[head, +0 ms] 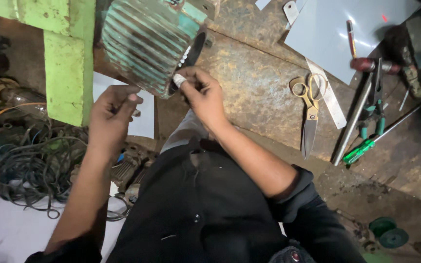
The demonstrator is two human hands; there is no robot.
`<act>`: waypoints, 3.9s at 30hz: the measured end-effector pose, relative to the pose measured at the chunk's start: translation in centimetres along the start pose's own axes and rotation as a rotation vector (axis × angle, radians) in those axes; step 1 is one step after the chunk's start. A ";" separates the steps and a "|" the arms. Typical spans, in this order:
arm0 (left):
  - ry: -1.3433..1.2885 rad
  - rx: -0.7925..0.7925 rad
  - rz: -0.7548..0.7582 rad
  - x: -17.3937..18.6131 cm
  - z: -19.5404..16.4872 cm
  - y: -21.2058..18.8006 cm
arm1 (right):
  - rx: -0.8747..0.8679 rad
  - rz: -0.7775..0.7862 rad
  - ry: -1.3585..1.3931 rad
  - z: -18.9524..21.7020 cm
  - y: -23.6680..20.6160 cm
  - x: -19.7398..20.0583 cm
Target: The person cuts a white sheet into narrow strips with scissors and inserts the strips into the slots of an electric motor stator on the workbench, pressing each strip into place by hand. They work through the stator slot by slot, repositioning the housing as they go.
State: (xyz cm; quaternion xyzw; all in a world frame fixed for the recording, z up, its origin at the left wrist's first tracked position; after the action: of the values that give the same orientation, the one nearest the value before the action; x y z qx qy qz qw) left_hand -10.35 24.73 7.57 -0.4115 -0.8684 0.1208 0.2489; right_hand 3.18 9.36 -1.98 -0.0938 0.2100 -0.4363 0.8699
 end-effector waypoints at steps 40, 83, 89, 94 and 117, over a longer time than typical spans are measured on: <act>0.214 -0.142 0.051 1.9 -1.1 9.2 | 0.216 -0.062 -0.371 3.2 0.2 1.6; 0.091 -0.421 -0.102 -0.5 -1.2 9.0 | 0.470 -0.506 -1.537 8.0 1.6 16.8; -0.033 -0.228 -0.121 -0.9 -0.7 9.6 | 0.282 -0.506 -1.556 8.6 3.8 17.2; -0.022 -0.352 -0.121 -1.0 -1.8 8.8 | 0.374 -0.733 -1.637 9.6 3.9 18.3; 0.331 -0.954 0.346 -17.5 -8.0 -5.2 | 0.684 -0.082 -1.193 7.0 -13.6 13.9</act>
State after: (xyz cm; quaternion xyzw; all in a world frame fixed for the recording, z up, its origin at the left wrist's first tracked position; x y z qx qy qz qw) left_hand -0.14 7.95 10.68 -0.6297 -0.6954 -0.3147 0.1444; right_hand 3.88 -10.03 5.06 -0.0462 -0.4579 -0.3842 0.8004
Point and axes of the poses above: each hand's wrist, its own y-axis towards the middle knuckle, its own x-axis out of the back of the hand, z = x × y, the point moved 5 cm from there along y, towards the middle knuckle, and after that the axes turned 5 degrees about -y, right-handed, at the moved point
